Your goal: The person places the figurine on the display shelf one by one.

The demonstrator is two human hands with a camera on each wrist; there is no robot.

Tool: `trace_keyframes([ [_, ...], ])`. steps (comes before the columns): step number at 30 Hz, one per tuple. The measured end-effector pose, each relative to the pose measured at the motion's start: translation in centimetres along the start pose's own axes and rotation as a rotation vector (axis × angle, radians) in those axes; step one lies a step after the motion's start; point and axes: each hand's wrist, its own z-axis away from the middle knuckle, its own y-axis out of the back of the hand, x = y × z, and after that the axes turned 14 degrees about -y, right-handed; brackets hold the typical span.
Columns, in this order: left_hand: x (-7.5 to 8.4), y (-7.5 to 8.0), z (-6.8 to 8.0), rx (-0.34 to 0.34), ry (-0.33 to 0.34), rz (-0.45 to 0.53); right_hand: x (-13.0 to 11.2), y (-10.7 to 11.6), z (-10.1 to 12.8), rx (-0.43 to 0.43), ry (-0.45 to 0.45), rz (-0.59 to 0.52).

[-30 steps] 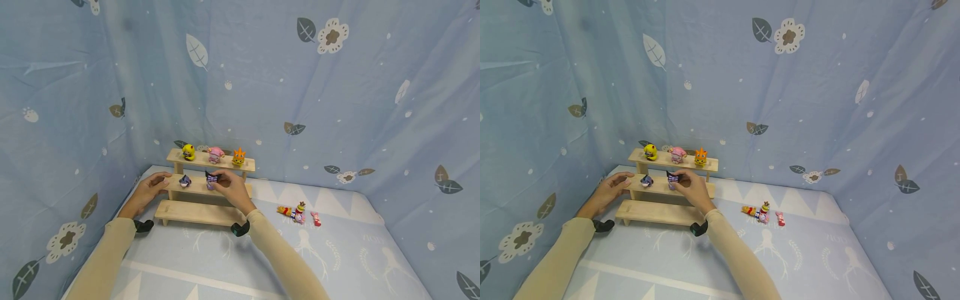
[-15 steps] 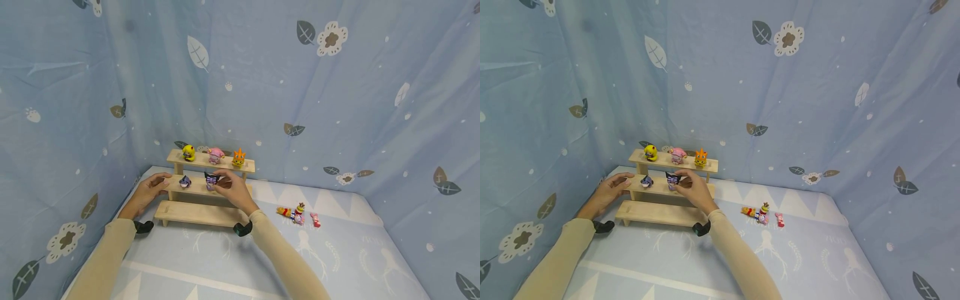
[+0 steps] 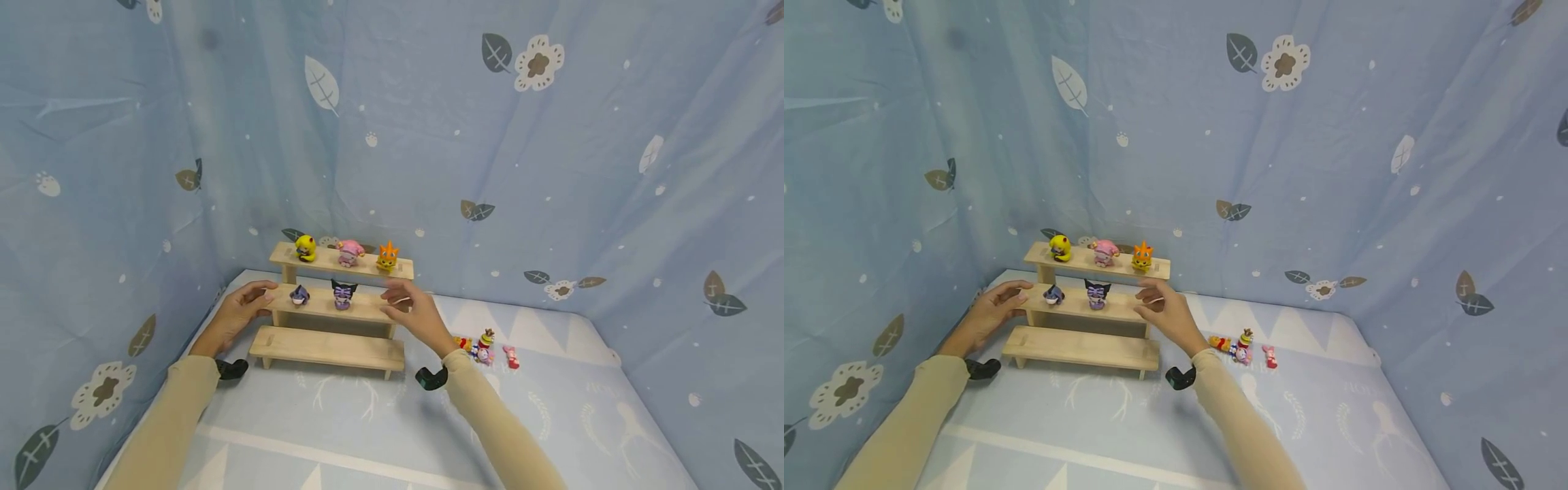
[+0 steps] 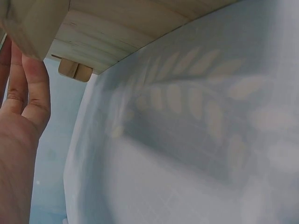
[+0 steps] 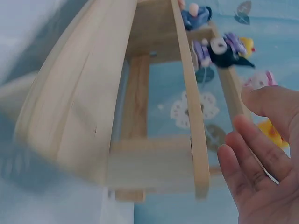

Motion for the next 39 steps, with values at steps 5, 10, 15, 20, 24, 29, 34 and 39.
trace_keyframes([
  [5, 0.1, -0.1, 0.0, 0.004, -0.001, -0.003, 1.5, 2.7, 1.7, 0.04, -0.011, 0.046],
  [10, 0.2, -0.2, -0.1, 0.009, 0.0, -0.008, 3.1, 5.3, 3.8, 0.083, -0.088, 0.085],
  [15, 0.4, -0.1, -0.2, -0.009, 0.009, -0.032, 4.1, 7.7, 5.9, 0.137, -0.173, 0.09],
  [20, 0.8, 0.0, -0.3, -0.028, 0.02, -0.072, 6.2, 10.0, 7.6, 0.187, -0.23, 0.099],
  [24, 1.0, 0.0, -0.4, -0.037, 0.026, -0.101, 7.5, 11.7, 9.0, 0.234, -0.271, 0.132],
  [29, 1.1, -0.1, -0.5, -0.036, 0.039, -0.12, 9.3, 13.4, 10.7, 0.294, -0.317, 0.171],
  [34, 0.9, -0.2, -0.6, -0.029, 0.055, -0.114, 10.5, 14.8, 11.7, 0.357, -0.353, 0.168],
  [39, 1.1, -0.2, -0.6, -0.021, 0.054, -0.11, 11.4, 15.5, 12.1, 0.379, -0.389, 0.18],
])
